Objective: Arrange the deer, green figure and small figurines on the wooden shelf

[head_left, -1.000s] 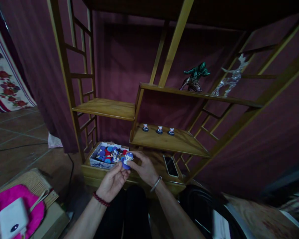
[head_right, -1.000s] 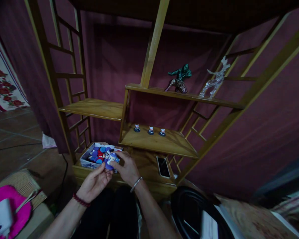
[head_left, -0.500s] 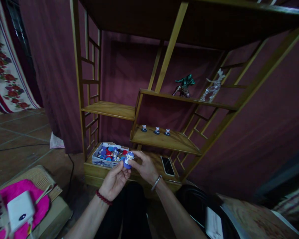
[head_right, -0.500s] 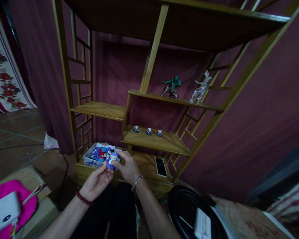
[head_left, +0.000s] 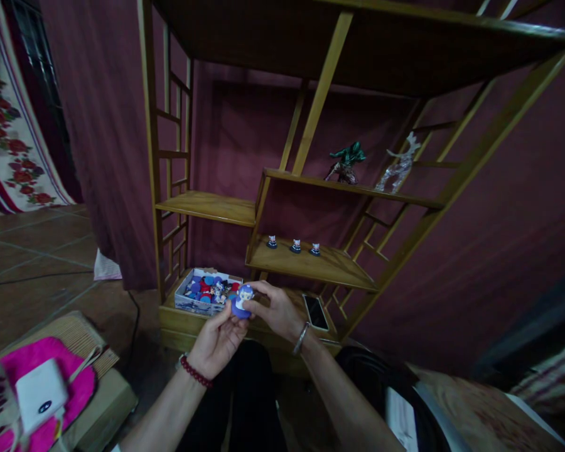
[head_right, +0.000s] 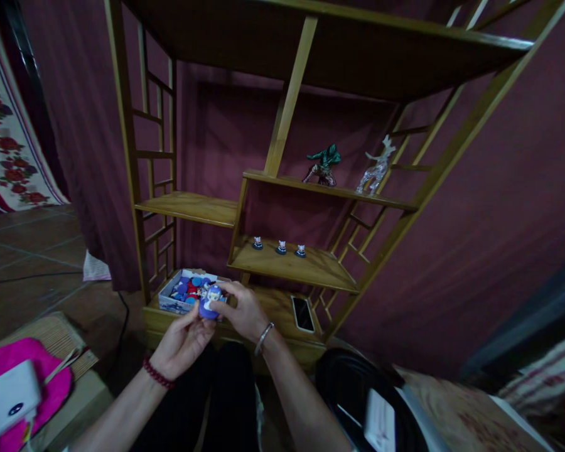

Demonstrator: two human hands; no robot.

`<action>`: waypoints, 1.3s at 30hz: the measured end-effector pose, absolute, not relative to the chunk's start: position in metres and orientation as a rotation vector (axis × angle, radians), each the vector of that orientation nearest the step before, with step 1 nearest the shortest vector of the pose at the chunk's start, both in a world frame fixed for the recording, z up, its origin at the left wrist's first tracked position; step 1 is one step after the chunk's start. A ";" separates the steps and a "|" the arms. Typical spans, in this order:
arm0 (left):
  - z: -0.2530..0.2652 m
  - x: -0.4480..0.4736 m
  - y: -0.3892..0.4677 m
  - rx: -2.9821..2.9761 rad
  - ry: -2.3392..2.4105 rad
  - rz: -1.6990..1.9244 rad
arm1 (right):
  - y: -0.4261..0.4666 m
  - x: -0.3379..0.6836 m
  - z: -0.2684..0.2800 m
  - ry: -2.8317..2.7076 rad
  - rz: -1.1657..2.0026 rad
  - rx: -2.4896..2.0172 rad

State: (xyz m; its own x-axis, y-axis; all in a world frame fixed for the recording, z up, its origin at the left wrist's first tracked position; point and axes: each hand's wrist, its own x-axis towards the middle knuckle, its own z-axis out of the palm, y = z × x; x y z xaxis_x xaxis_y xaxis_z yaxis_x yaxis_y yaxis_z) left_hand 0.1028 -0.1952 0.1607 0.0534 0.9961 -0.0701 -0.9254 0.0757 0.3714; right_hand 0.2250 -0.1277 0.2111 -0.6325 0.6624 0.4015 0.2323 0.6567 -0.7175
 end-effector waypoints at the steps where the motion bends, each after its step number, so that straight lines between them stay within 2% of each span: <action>1: 0.160 0.103 -0.194 0.248 0.346 1.480 | -0.126 0.225 0.210 -2.203 0.855 -0.686; 7: 0.157 0.099 -0.180 0.192 0.364 1.453 | -0.114 0.221 0.203 -2.162 1.013 -0.708; 14: 0.150 0.096 -0.163 0.151 0.396 1.453 | -0.096 0.218 0.194 -2.170 0.939 -0.708; 39: 0.133 0.086 -0.133 0.213 0.422 1.417 | -0.066 0.211 0.174 -2.064 1.054 -0.723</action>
State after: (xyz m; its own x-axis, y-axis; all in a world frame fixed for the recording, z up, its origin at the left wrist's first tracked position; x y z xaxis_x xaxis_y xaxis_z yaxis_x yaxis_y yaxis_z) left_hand 0.0858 -0.1328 0.1327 0.0957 0.9829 -0.1570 -0.9086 0.1507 0.3896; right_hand 0.2113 -0.0662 0.1745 -0.6000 0.7290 0.3295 0.1604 0.5131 -0.8432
